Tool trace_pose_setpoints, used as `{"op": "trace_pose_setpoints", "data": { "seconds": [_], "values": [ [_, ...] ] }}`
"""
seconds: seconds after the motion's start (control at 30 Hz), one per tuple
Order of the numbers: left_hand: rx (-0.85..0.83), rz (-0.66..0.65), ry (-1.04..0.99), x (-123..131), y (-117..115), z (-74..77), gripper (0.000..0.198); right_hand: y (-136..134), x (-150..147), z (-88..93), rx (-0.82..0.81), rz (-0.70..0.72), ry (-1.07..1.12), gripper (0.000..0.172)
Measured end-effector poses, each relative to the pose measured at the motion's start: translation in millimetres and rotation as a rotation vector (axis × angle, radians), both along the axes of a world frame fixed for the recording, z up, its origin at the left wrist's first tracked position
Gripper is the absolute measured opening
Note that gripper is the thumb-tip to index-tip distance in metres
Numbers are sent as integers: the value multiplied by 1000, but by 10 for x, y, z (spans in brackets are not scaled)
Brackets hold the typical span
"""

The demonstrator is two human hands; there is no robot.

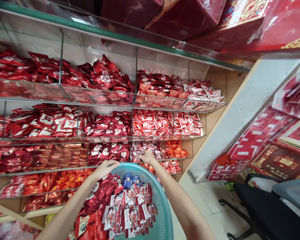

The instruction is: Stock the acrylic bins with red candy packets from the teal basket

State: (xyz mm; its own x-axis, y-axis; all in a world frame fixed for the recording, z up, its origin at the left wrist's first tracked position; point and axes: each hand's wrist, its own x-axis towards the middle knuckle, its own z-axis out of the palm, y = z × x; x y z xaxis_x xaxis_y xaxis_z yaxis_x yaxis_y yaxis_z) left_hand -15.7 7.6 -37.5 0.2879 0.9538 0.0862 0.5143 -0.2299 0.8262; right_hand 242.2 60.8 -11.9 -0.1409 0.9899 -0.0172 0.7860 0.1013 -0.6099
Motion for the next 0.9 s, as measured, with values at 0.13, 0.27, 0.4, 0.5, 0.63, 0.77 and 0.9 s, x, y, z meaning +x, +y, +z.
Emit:
{"op": "trace_pose_setpoints", "data": {
  "seconds": [0.13,0.27,0.4,0.5,0.63,0.77,0.9],
  "values": [
    [10,-5,12,-5,-2,22,41,-219,86,204,-46,47,120,37],
    [0,-16,15,3,-11,56,42,-669,184,356,-87,119,300,41],
    [-13,-18,17,16,-17,61,44,-1247,239,312,-194,315,416,38],
    [-24,-4,10,19,-7,35,44,-1573,237,192,-355,444,345,39],
    [-26,-12,5,10,20,-22,42,-1767,191,24,-206,503,100,44],
    [-28,-11,-1,3,28,-44,41,-1820,138,-93,-63,567,-78,45],
    [-21,6,14,12,13,-14,41,-1847,109,-174,-10,581,-227,48]
  ]
}}
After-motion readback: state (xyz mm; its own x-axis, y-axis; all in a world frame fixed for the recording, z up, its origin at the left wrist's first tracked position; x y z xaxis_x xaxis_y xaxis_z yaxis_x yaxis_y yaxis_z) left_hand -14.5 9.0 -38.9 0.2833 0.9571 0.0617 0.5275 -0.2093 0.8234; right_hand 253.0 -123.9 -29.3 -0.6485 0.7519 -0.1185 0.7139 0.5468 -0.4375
